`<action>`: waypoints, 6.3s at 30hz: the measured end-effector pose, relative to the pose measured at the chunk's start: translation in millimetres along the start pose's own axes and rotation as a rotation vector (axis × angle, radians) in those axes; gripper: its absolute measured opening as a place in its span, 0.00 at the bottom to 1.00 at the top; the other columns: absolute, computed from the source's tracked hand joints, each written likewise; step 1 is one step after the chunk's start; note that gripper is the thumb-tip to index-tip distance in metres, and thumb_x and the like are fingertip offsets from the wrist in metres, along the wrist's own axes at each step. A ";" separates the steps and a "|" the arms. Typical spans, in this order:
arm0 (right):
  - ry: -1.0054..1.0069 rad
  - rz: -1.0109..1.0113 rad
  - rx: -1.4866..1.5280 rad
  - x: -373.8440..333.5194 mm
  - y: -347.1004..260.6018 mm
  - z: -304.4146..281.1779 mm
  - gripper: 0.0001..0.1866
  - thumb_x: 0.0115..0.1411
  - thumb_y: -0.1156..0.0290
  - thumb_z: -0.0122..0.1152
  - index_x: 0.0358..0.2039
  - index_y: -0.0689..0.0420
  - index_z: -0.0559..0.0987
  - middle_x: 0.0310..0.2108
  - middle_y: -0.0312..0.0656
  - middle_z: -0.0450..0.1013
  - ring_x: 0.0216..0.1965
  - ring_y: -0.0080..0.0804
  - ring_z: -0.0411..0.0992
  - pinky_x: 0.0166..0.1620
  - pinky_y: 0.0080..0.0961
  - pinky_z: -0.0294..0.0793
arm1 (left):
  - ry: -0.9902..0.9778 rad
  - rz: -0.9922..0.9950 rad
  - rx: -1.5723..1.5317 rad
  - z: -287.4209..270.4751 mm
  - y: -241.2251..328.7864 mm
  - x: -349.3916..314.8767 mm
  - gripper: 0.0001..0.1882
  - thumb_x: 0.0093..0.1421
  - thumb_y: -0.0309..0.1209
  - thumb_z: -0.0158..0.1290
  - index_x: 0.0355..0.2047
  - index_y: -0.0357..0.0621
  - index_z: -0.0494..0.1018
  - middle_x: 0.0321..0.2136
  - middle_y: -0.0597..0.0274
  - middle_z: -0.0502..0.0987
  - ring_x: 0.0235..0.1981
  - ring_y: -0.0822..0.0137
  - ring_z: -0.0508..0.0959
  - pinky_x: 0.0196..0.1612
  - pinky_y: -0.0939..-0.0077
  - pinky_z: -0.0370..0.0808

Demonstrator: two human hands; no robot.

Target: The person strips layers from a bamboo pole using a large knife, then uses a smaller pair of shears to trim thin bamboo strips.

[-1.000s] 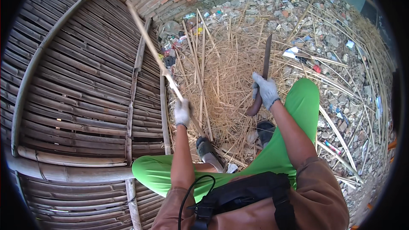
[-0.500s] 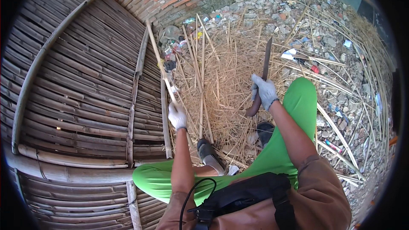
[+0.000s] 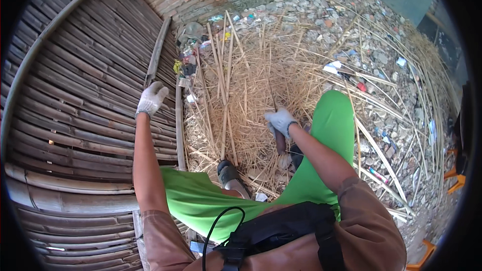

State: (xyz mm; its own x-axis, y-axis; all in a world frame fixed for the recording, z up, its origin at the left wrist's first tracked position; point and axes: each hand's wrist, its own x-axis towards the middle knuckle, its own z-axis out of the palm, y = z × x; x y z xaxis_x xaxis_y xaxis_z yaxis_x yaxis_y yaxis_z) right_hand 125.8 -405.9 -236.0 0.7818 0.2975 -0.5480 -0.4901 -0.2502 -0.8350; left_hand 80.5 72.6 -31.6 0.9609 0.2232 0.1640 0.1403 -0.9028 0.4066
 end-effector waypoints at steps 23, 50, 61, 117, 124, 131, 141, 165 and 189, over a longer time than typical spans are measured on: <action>0.286 -0.950 0.059 -123.1 -116.4 -43.2 0.18 0.70 0.63 0.64 0.56 0.58 0.82 0.47 0.48 0.84 0.47 0.34 0.83 0.54 0.31 0.83 | -0.008 -0.261 -0.635 -39.5 -17.5 -34.9 0.25 0.73 0.44 0.59 0.63 0.44 0.76 0.42 0.68 0.83 0.36 0.79 0.80 0.39 0.81 0.78; 0.902 0.172 -0.656 -109.1 324.6 -311.4 0.18 0.63 0.56 0.61 0.45 0.54 0.87 0.42 0.54 0.85 0.46 0.56 0.83 0.53 0.48 0.81 | -0.291 -0.446 -0.455 1.2 -14.3 -44.8 0.36 0.67 0.55 0.64 0.65 0.44 0.72 0.49 0.57 0.84 0.38 0.68 0.83 0.39 0.71 0.80; 0.748 -0.062 0.091 -179.5 356.0 -294.2 0.21 0.68 0.55 0.67 0.47 0.62 0.87 0.31 0.46 0.82 0.33 0.25 0.77 0.40 0.29 0.77 | -0.244 -0.429 -0.495 -3.1 -17.1 -45.4 0.27 0.70 0.49 0.62 0.62 0.48 0.76 0.44 0.62 0.85 0.37 0.70 0.84 0.37 0.73 0.81; 0.421 0.172 -1.144 -201.7 326.5 -304.7 0.27 0.66 0.53 0.63 0.62 0.49 0.80 0.53 0.54 0.80 0.56 0.48 0.78 0.58 0.49 0.76 | -0.244 -0.537 -0.333 -36.3 -52.9 -102.6 0.32 0.70 0.53 0.60 0.66 0.47 0.74 0.48 0.62 0.85 0.38 0.71 0.82 0.42 0.73 0.80; 0.607 -0.124 -0.939 -191.0 389.5 -281.1 0.12 0.62 0.65 0.67 0.45 0.53 0.84 0.40 0.51 0.81 0.46 0.56 0.79 0.51 0.49 0.79 | -0.218 -0.466 -0.393 -31.5 -47.3 -101.2 0.30 0.70 0.52 0.61 0.64 0.49 0.76 0.46 0.65 0.84 0.38 0.71 0.82 0.41 0.73 0.80; 0.505 -0.149 -0.723 -192.2 391.3 -320.6 0.18 0.70 0.61 0.59 0.52 0.57 0.85 0.46 0.59 0.82 0.51 0.59 0.80 0.56 0.47 0.79 | -0.202 -0.494 -0.402 -33.5 -51.8 -104.9 0.30 0.70 0.52 0.61 0.64 0.48 0.75 0.44 0.67 0.83 0.38 0.74 0.82 0.40 0.75 0.79; 0.557 -0.079 -0.677 -191.4 385.1 -313.0 0.22 0.72 0.50 0.62 0.44 0.59 0.86 0.29 0.56 0.80 0.28 0.48 0.78 0.36 0.43 0.76 | -0.214 -0.513 -0.401 -33.9 -61.6 -104.6 0.35 0.68 0.54 0.64 0.67 0.47 0.73 0.47 0.62 0.85 0.37 0.73 0.82 0.41 0.75 0.80; 0.459 -0.227 -0.120 -151.1 311.5 -250.7 0.19 0.72 0.60 0.65 0.51 0.65 0.85 0.34 0.39 0.85 0.35 0.19 0.77 0.39 0.22 0.75 | -0.358 -0.280 -0.360 -1.8 34.0 -89.8 0.29 0.70 0.50 0.63 0.62 0.44 0.77 0.36 0.70 0.79 0.30 0.77 0.76 0.35 0.80 0.74; 0.230 -1.104 -0.571 -79.1 -227.8 22.1 0.26 0.69 0.47 0.60 0.57 0.54 0.84 0.45 0.50 0.85 0.49 0.44 0.85 0.54 0.39 0.83 | 0.715 0.155 -2.029 -65.3 62.0 -56.1 0.09 0.76 0.30 0.51 0.39 0.39 0.75 0.16 0.71 0.64 0.18 0.69 0.62 0.46 0.50 0.79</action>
State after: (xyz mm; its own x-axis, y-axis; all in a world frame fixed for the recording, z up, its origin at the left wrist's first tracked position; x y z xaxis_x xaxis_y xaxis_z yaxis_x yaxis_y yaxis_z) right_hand 167.1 -352.0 -3.5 0.7443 0.4485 0.4948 0.6556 -0.3499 -0.6691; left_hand 19.7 28.0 43.1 0.6386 0.7065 0.3049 -0.7549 0.4984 0.4262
